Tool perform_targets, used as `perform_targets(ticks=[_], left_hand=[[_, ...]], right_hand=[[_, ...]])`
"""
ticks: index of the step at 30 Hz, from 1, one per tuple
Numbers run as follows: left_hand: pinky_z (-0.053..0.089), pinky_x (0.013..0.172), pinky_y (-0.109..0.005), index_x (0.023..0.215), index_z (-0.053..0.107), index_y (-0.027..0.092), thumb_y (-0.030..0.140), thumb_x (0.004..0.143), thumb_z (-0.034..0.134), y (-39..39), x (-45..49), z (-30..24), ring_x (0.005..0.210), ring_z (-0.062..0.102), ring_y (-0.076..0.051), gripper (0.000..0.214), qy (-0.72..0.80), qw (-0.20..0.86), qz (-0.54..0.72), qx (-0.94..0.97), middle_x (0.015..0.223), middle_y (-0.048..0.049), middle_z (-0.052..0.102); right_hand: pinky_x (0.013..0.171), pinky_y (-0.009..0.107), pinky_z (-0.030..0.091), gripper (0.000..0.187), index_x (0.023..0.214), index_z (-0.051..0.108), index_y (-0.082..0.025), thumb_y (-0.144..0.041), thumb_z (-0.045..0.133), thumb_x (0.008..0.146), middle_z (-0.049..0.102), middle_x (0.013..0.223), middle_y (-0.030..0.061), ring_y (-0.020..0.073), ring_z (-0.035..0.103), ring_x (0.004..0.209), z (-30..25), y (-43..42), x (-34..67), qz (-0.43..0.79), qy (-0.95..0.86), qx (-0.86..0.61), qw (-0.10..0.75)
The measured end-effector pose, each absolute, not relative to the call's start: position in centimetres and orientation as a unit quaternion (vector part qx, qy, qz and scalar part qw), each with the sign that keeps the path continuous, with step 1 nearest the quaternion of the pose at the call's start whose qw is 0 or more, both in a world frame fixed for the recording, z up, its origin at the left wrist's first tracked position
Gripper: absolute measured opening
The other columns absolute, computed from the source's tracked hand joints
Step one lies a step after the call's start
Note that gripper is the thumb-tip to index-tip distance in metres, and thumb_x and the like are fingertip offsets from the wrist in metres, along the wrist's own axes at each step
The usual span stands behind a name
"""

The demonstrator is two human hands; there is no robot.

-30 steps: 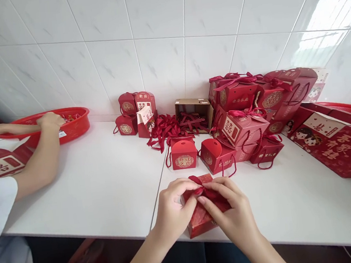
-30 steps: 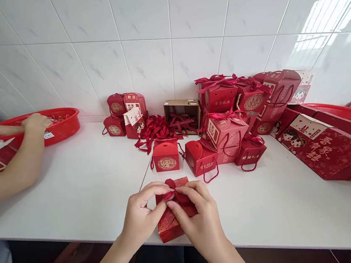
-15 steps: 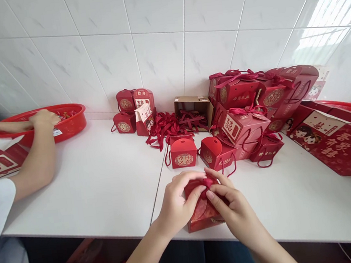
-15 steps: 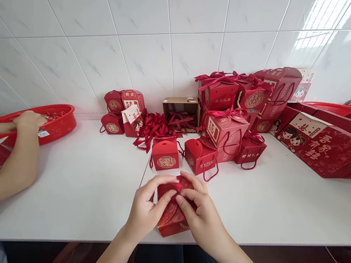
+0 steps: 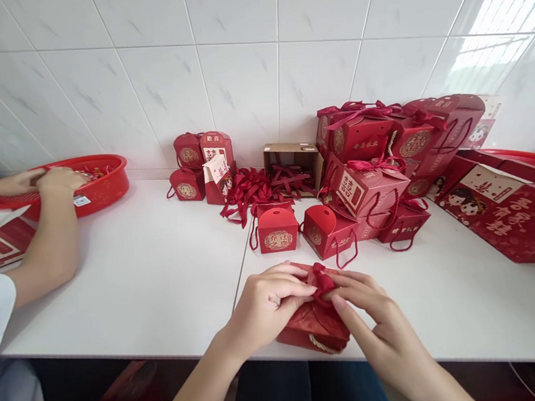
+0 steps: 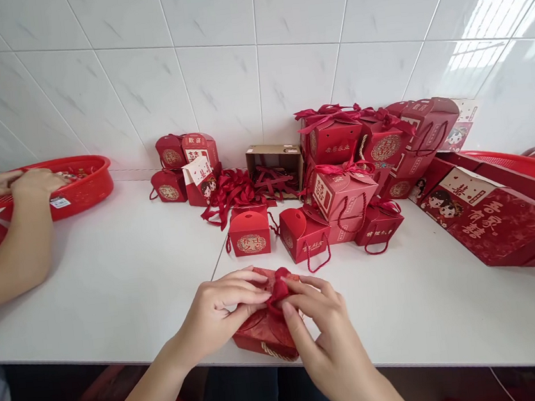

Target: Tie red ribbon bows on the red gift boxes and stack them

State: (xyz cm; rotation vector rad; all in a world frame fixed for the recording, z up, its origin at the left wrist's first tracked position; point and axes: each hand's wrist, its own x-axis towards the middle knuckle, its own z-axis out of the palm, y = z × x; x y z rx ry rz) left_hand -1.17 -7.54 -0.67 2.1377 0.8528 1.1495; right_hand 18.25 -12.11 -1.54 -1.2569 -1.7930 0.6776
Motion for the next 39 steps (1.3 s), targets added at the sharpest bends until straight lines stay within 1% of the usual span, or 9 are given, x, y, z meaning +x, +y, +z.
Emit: perform_targets(ticks=[3, 8, 11, 17, 21, 23, 28, 33, 39], left_hand=[[0.054, 0.092, -0.036, 0.088, 0.077, 0.023, 0.014, 0.084, 0.061, -7.2, -1.6, -0.4, 0.097, 0.068, -0.021, 0.019, 0.302, 0.296, 0.409, 0.809, 0.086, -0.004, 0.077], [0.052, 0.095, -0.035, 0.087, 0.077, 0.025, 0.013, 0.082, 0.063, -6.6, -2.0, 0.0, 0.099, 0.068, -0.021, 0.019, 0.294, 0.353, 0.38, 0.803, 0.09, -0.003, 0.076], [0.054, 0.092, -0.034, 0.086, 0.077, 0.023, 0.014, 0.081, 0.065, -6.2, -2.0, 0.2, 0.098, 0.068, -0.021, 0.016, 0.279, 0.385, 0.37, 0.798, 0.094, -0.0046, 0.076], [0.055, 0.087, -0.029, 0.091, 0.075, 0.017, 0.006, 0.08, 0.061, -6.6, -1.7, 0.7, 0.096, 0.069, -0.02, 0.021, 0.232, 0.357, 0.37, 0.826, 0.095, -0.0072, 0.075], [0.054, 0.088, -0.028, 0.09, 0.074, 0.016, 0.008, 0.08, 0.063, -7.3, -1.6, 1.2, 0.094, 0.069, -0.019, 0.017, 0.238, 0.305, 0.366, 0.847, 0.09, -0.0065, 0.075], [0.054, 0.087, -0.027, 0.09, 0.073, 0.017, 0.007, 0.081, 0.061, -7.5, -1.7, 1.3, 0.095, 0.068, -0.018, 0.018, 0.239, 0.286, 0.365, 0.853, 0.092, -0.0064, 0.075], [0.052, 0.089, -0.028, 0.092, 0.071, 0.015, 0.008, 0.084, 0.058, -7.9, -1.9, 1.3, 0.095, 0.065, -0.017, 0.017, 0.263, 0.241, 0.345, 0.868, 0.092, -0.007, 0.072], [0.05, 0.08, -0.027, 0.094, 0.07, 0.015, 0.01, 0.086, 0.056, -8.2, -2.1, 1.7, 0.085, 0.06, -0.015, 0.018, 0.301, 0.202, 0.289, 0.886, 0.085, -0.005, 0.067], [0.047, 0.074, -0.026, 0.084, 0.069, 0.016, 0.007, 0.085, 0.054, -8.4, -2.4, 2.8, 0.085, 0.054, -0.016, 0.017, 0.329, 0.164, 0.224, 0.902, 0.079, -0.003, 0.061]], right_hand=[[0.081, 0.041, 0.051, 0.016, 0.089, 0.067, -0.023, -0.027, 0.051, 0.09, 0.069, 0.096, 0.0098, 0.025, 0.063, 0.092, -0.9, -11.7, 19.6, 0.206, -0.754, -0.479, 0.399], [0.09, 0.035, 0.05, 0.038, 0.124, 0.052, -0.022, -0.016, 0.051, 0.087, 0.062, 0.12, 0.0097, 0.0215, 0.06, 0.107, -0.2, -9.3, 20.4, 0.202, -0.824, -0.397, 0.35], [0.075, 0.028, 0.053, 0.031, 0.117, 0.058, -0.024, -0.015, 0.047, 0.089, 0.069, 0.104, 0.0056, 0.0173, 0.066, 0.087, 0.5, -8.8, 20.4, 0.216, -0.843, -0.398, 0.291], [0.057, 0.028, 0.045, 0.02, 0.104, 0.061, -0.025, -0.019, 0.047, 0.092, 0.069, 0.077, 0.0011, 0.0172, 0.063, 0.062, 2.7, -12.0, 21.5, 0.053, -0.866, -0.432, 0.246], [0.049, 0.026, 0.041, 0.015, 0.106, 0.055, -0.026, -0.032, 0.05, 0.093, 0.065, 0.064, -0.0028, 0.0158, 0.059, 0.052, 4.6, -13.4, 22.2, 0.114, -0.884, -0.421, 0.169], [0.051, 0.026, 0.043, 0.017, 0.106, 0.054, -0.026, -0.037, 0.048, 0.094, 0.065, 0.068, -0.002, 0.0163, 0.06, 0.056, 5.1, -12.7, 22.0, 0.153, -0.88, -0.429, 0.136], [0.077, 0.028, 0.049, 0.021, 0.115, 0.051, -0.025, -0.029, 0.049, 0.095, 0.062, 0.108, 0.0059, 0.0171, 0.06, 0.091, 4.3, -9.1, 21.2, 0.233, -0.891, -0.35, 0.173], [0.066, 0.024, 0.046, 0.019, 0.109, 0.054, -0.019, -0.016, 0.042, 0.095, 0.058, 0.091, 0.0056, 0.0136, 0.055, 0.076, 2.6, -8.1, 20.8, 0.208, -0.908, -0.298, 0.207], [0.062, 0.025, 0.044, 0.041, 0.13, 0.054, -0.025, -0.012, 0.034, 0.097, 0.053, 0.09, 0.0082, 0.0162, 0.05, 0.077, 2.2, -8.1, 21.2, 0.08, -0.955, -0.217, 0.183]])
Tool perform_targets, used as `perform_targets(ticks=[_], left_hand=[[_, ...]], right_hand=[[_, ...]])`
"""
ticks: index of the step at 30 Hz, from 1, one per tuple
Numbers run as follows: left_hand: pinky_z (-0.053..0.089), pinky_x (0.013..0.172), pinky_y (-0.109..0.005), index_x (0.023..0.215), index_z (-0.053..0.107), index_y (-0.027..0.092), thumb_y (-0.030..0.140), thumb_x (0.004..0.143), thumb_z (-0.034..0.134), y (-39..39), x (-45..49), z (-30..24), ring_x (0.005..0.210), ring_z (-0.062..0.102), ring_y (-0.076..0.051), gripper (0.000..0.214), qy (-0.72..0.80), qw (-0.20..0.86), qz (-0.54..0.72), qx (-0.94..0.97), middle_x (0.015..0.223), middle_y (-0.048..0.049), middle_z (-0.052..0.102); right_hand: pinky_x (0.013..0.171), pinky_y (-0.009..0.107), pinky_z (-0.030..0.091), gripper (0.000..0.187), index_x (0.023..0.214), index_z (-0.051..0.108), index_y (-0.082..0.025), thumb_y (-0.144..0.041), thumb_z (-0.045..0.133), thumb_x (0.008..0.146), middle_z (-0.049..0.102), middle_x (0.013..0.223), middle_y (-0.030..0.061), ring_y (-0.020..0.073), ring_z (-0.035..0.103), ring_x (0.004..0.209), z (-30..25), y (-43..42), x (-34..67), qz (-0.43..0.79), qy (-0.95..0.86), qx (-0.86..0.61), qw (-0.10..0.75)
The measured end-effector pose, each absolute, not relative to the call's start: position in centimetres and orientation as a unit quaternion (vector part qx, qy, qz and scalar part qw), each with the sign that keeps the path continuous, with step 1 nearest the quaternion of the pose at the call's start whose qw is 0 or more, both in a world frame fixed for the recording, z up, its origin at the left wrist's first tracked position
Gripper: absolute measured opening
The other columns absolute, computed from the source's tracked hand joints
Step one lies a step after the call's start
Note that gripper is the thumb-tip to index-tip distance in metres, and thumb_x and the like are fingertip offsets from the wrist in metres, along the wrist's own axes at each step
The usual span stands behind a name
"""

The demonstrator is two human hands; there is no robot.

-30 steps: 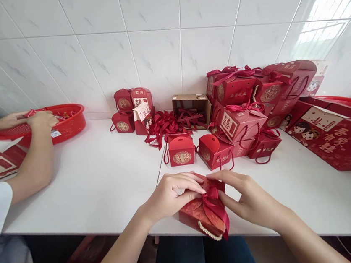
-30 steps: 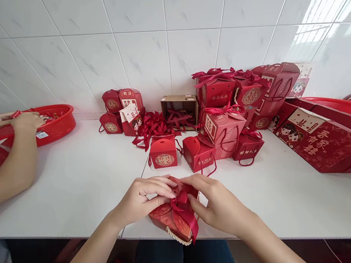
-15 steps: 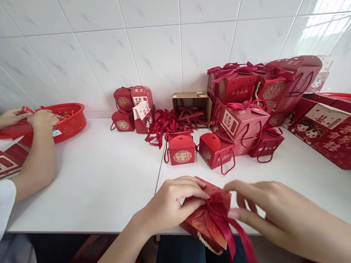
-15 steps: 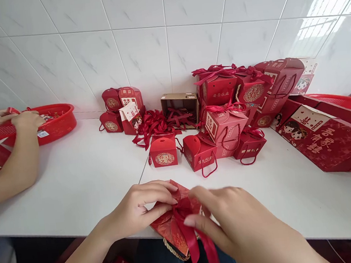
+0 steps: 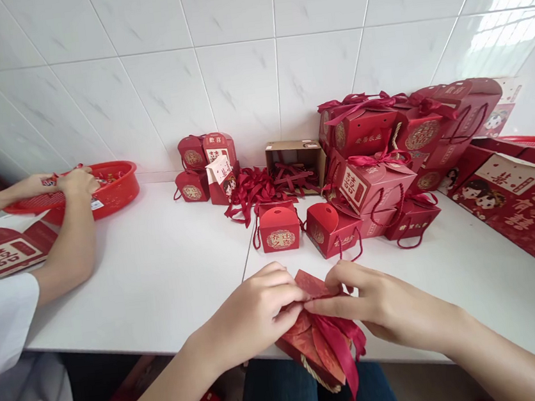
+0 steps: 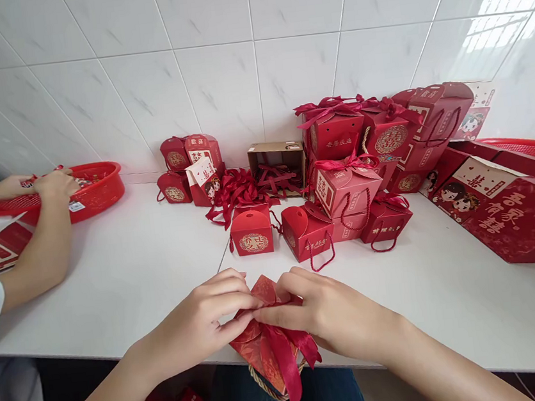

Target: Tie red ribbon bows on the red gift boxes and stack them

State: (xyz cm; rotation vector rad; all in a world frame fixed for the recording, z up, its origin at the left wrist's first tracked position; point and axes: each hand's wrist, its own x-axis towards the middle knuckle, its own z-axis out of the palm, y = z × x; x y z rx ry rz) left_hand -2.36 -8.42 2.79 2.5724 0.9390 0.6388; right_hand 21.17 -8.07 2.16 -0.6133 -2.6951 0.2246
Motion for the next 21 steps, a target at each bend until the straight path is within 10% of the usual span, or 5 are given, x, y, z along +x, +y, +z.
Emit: perform_targets(ticks=[11, 21], left_hand=[[0.046, 0.077, -0.027, 0.086, 0.064, 0.019, 0.005, 0.081, 0.051, -8.2, -3.1, 3.0, 0.085, 0.055, -0.015, 0.019, 0.387, 0.171, 0.219, 0.879, 0.082, -0.0016, 0.06], [0.037, 0.107, -0.039, 0.083, 0.056, 0.021, 0.027, 0.096, 0.037, -7.7, -2.8, 2.8, 0.136, 0.031, -0.022, 0.024, 0.392, 0.343, 0.175, 0.836, 0.139, -0.0074, 0.043]], right_hand=[[0.06, 0.024, 0.04, 0.042, 0.128, 0.059, -0.032, -0.012, 0.045, 0.093, 0.044, 0.086, 0.0053, 0.0151, 0.042, 0.073, 0.3, -7.8, 21.3, 0.142, -0.95, -0.213, 0.178], [0.068, 0.024, 0.049, 0.046, 0.122, 0.064, -0.027, -0.003, 0.042, 0.089, 0.041, 0.093, 0.0053, 0.014, 0.047, 0.082, 0.0, -7.3, 21.1, 0.218, -0.926, -0.174, 0.253]])
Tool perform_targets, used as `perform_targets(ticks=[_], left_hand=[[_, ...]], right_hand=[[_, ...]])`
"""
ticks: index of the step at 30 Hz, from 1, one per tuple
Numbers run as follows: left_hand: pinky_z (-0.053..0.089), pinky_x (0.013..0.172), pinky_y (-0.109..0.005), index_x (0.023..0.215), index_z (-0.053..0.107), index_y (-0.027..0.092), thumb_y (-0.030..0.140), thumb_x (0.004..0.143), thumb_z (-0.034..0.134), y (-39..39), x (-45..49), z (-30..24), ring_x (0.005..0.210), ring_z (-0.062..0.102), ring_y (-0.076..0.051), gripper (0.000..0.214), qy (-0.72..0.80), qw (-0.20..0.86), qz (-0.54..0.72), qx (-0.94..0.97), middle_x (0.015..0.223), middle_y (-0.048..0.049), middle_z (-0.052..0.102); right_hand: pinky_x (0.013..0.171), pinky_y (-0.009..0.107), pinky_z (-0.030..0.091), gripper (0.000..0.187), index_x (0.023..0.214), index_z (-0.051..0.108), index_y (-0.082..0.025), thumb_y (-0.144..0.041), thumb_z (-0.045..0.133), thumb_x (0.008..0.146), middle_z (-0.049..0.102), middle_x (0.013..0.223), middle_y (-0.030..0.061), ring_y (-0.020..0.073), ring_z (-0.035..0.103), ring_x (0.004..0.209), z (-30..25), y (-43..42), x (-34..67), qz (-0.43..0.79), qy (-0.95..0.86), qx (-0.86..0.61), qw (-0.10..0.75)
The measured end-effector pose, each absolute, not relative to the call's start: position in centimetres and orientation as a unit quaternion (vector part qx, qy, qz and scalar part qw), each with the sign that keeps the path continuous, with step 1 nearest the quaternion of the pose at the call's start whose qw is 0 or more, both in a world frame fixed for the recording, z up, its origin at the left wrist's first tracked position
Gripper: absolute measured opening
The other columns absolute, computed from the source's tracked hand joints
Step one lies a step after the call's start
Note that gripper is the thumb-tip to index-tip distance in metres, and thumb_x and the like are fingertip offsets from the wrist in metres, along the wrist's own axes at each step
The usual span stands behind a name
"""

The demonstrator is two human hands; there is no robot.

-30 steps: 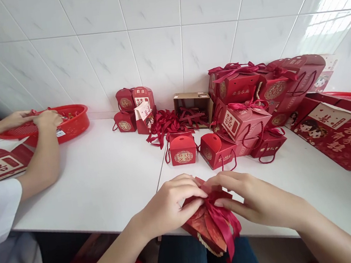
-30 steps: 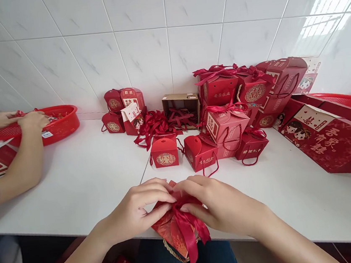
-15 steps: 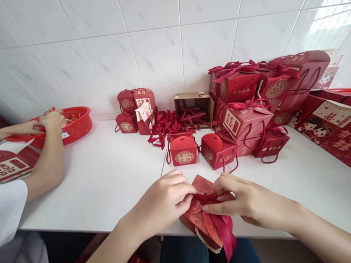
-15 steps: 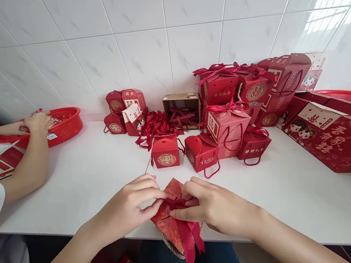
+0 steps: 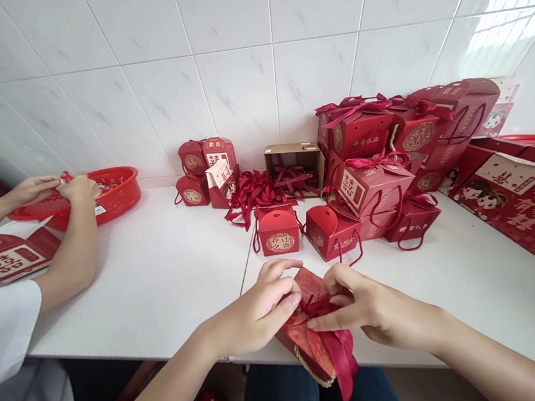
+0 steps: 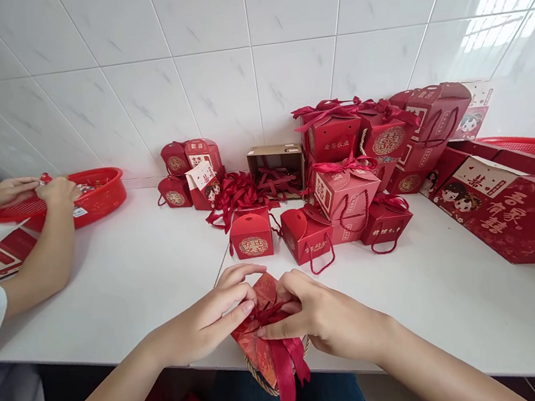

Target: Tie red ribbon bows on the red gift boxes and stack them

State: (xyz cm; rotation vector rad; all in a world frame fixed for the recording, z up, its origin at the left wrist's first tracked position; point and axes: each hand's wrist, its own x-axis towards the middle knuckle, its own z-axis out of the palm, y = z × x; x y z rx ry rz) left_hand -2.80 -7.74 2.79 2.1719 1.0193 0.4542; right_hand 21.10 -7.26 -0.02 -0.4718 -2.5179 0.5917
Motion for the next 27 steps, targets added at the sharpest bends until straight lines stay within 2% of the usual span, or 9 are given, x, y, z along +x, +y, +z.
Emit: perform_targets(ticks=[2, 5, 10, 12, 16, 18, 23, 27], left_hand=[[0.04, 0.105, -0.04, 0.08, 0.055, 0.02, 0.03, 0.096, 0.038, -7.7, -2.8, 2.6, 0.135, 0.034, -0.023, 0.025, 0.381, 0.344, 0.183, 0.838, 0.138, -0.0094, 0.043], [0.042, 0.102, -0.04, 0.077, 0.054, 0.019, 0.033, 0.091, 0.05, -7.4, -2.7, 2.4, 0.134, 0.035, -0.024, 0.02, 0.36, 0.325, 0.192, 0.853, 0.138, -0.01, 0.044], [0.035, 0.106, -0.048, 0.068, 0.062, 0.019, 0.029, 0.085, 0.062, -6.1, -2.6, 2.0, 0.135, 0.028, -0.029, 0.02, 0.339, 0.169, 0.254, 0.89, 0.137, -0.0077, 0.05], [0.033, 0.108, -0.049, 0.069, 0.068, 0.021, 0.029, 0.083, 0.065, -5.8, -2.6, 1.8, 0.136, 0.025, -0.029, 0.017, 0.328, 0.139, 0.281, 0.891, 0.137, -0.0049, 0.051], [0.034, 0.109, -0.046, 0.081, 0.069, 0.023, 0.025, 0.085, 0.062, -6.2, -2.5, 1.5, 0.135, 0.03, -0.025, 0.008, 0.344, 0.214, 0.293, 0.866, 0.136, -0.0038, 0.053], [0.036, 0.107, -0.045, 0.078, 0.064, 0.02, 0.025, 0.085, 0.061, -6.5, -2.4, 1.6, 0.133, 0.034, -0.024, 0.009, 0.352, 0.248, 0.276, 0.859, 0.131, -0.006, 0.055], [0.04, 0.102, -0.042, 0.057, 0.059, 0.018, 0.031, 0.083, 0.063, -6.5, -2.4, 2.1, 0.128, 0.037, -0.026, 0.029, 0.339, 0.244, 0.223, 0.881, 0.113, -0.0069, 0.062], [0.038, 0.105, -0.044, 0.06, 0.068, 0.021, 0.033, 0.082, 0.065, -6.5, -2.4, 2.5, 0.131, 0.036, -0.026, 0.025, 0.339, 0.306, 0.22, 0.862, 0.124, -0.0039, 0.061]], right_hand=[[0.069, 0.025, 0.05, 0.045, 0.12, 0.065, -0.027, -0.005, 0.041, 0.09, 0.04, 0.092, 0.0053, 0.0143, 0.047, 0.083, 0.0, -7.2, 21.1, 0.224, -0.924, -0.17, 0.258], [0.072, 0.026, 0.051, 0.038, 0.118, 0.067, -0.026, -0.01, 0.044, 0.092, 0.039, 0.092, 0.0052, 0.014, 0.048, 0.082, 0.0, -7.3, 21.1, 0.237, -0.921, -0.174, 0.255], [0.071, 0.026, 0.05, 0.04, 0.119, 0.066, -0.027, -0.008, 0.047, 0.09, 0.038, 0.091, 0.0039, 0.0132, 0.046, 0.08, 0.1, -7.4, 21.1, 0.224, -0.925, -0.199, 0.232], [0.073, 0.027, 0.05, 0.043, 0.12, 0.065, -0.027, -0.005, 0.045, 0.089, 0.038, 0.091, 0.004, 0.0138, 0.045, 0.082, 0.1, -7.4, 21.2, 0.222, -0.926, -0.197, 0.232], [0.076, 0.028, 0.05, 0.045, 0.12, 0.065, -0.029, -0.004, 0.043, 0.09, 0.04, 0.095, 0.0053, 0.0149, 0.046, 0.088, 0.1, -7.4, 21.3, 0.237, -0.921, -0.197, 0.237], [0.077, 0.027, 0.05, 0.041, 0.119, 0.066, -0.029, -0.007, 0.043, 0.092, 0.04, 0.096, 0.0053, 0.0145, 0.047, 0.088, -0.1, -7.4, 21.2, 0.253, -0.917, -0.199, 0.237], [0.073, 0.023, 0.05, 0.025, 0.11, 0.07, -0.026, -0.021, 0.052, 0.093, 0.039, 0.099, 0.0044, 0.0117, 0.048, 0.083, -0.5, -7.4, 20.9, 0.326, -0.89, -0.222, 0.228], [0.071, 0.023, 0.048, 0.025, 0.102, 0.073, -0.025, -0.019, 0.051, 0.093, 0.037, 0.093, 0.003, 0.0118, 0.046, 0.081, -0.2, -7.2, 20.8, 0.304, -0.902, -0.203, 0.23]])
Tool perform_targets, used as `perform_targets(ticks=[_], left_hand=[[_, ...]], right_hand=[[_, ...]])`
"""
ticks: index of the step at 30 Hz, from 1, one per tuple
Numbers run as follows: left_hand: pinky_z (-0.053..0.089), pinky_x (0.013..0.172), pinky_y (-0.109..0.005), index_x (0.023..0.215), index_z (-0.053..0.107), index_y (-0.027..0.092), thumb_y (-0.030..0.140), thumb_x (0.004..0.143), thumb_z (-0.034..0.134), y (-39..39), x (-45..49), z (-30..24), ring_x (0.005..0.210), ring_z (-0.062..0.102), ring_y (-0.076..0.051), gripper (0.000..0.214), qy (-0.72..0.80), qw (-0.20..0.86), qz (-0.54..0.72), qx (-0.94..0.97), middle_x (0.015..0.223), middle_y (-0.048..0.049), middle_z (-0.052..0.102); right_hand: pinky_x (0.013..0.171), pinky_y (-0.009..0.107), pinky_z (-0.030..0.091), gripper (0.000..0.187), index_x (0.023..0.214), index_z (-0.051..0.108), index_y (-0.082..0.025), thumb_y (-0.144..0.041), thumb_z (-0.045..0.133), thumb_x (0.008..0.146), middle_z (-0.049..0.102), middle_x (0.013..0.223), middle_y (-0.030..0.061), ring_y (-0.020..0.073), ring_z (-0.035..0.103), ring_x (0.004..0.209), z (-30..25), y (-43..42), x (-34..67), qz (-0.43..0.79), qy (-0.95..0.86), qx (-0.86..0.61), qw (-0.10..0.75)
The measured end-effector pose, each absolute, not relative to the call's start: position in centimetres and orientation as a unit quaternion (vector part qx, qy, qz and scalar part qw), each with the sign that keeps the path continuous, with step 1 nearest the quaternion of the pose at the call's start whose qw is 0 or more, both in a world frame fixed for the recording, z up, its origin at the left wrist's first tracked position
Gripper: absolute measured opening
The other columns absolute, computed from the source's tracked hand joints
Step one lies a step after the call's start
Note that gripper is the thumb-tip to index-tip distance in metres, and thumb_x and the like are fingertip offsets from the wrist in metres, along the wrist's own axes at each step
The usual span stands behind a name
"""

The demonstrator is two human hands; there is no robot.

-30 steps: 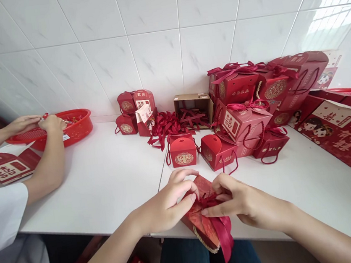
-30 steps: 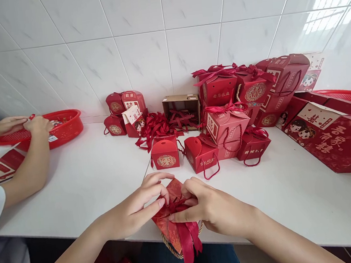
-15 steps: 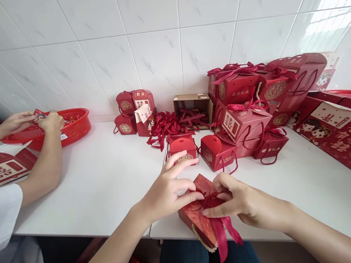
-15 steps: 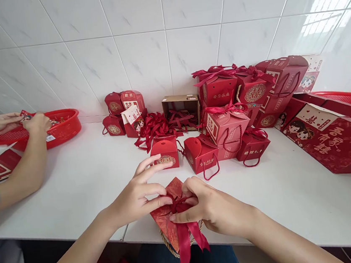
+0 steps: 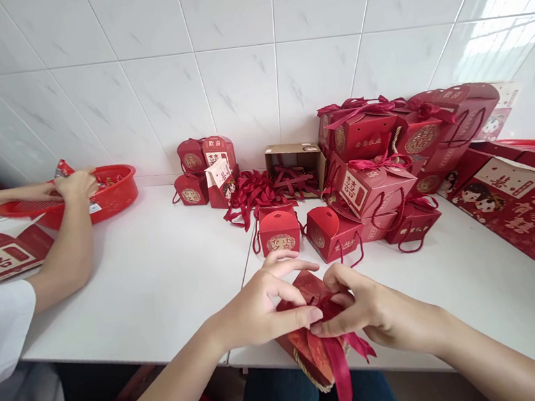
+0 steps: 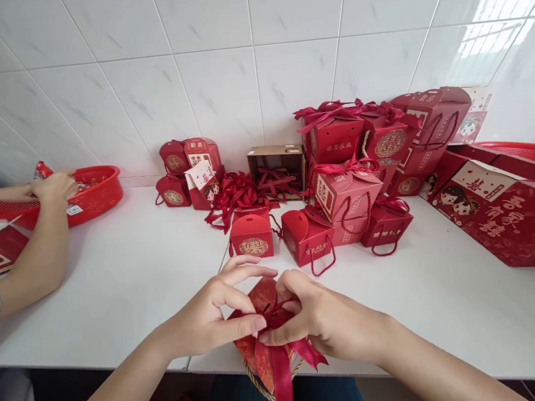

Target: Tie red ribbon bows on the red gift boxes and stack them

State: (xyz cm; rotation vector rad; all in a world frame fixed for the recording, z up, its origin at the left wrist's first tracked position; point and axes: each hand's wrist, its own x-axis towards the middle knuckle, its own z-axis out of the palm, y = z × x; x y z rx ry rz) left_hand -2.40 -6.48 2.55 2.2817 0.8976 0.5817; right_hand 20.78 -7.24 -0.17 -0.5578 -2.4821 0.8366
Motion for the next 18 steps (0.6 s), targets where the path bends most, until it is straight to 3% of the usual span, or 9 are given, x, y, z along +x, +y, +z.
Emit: perform_targets(ticks=[3, 8, 14, 18], left_hand=[[0.038, 0.105, -0.045, 0.063, 0.066, 0.021, 0.033, 0.082, 0.064, -6.8, -2.1, 2.3, 0.13, 0.04, -0.025, 0.023, 0.366, 0.34, 0.251, 0.829, 0.122, -0.0031, 0.064], [0.049, 0.094, -0.035, 0.067, 0.064, 0.019, 0.024, 0.081, 0.064, -7.5, -0.8, 1.4, 0.114, 0.056, -0.022, 0.016, 0.389, 0.378, 0.341, 0.767, 0.099, -0.0062, 0.072], [0.05, 0.093, -0.033, 0.066, 0.066, 0.02, 0.017, 0.08, 0.062, -7.9, 0.1, 1.0, 0.12, 0.054, -0.023, 0.015, 0.423, 0.393, 0.342, 0.741, 0.086, -0.0043, 0.074], [0.05, 0.095, -0.036, 0.071, 0.069, 0.021, 0.02, 0.081, 0.062, -7.9, 0.0, 0.8, 0.123, 0.053, -0.025, 0.012, 0.436, 0.415, 0.337, 0.724, 0.085, -0.0036, 0.074]], right_hand=[[0.07, 0.023, 0.048, 0.023, 0.097, 0.073, -0.023, -0.018, 0.05, 0.093, 0.037, 0.092, 0.003, 0.0129, 0.045, 0.083, 0.1, -7.2, 20.8, 0.308, -0.897, -0.218, 0.231], [0.069, 0.024, 0.048, 0.026, 0.099, 0.073, -0.022, -0.018, 0.047, 0.094, 0.037, 0.091, 0.0035, 0.0124, 0.045, 0.081, 0.4, -7.2, 20.6, 0.298, -0.902, -0.217, 0.222], [0.065, 0.023, 0.046, 0.032, 0.106, 0.07, -0.023, -0.013, 0.043, 0.094, 0.04, 0.091, 0.005, 0.0127, 0.046, 0.078, 0.5, -6.9, 20.9, 0.229, -0.921, -0.186, 0.253], [0.066, 0.025, 0.046, 0.029, 0.108, 0.057, -0.02, -0.007, 0.036, 0.093, 0.047, 0.093, 0.0064, 0.014, 0.048, 0.079, -0.2, -6.5, 21.5, 0.201, -0.916, -0.206, 0.279]])
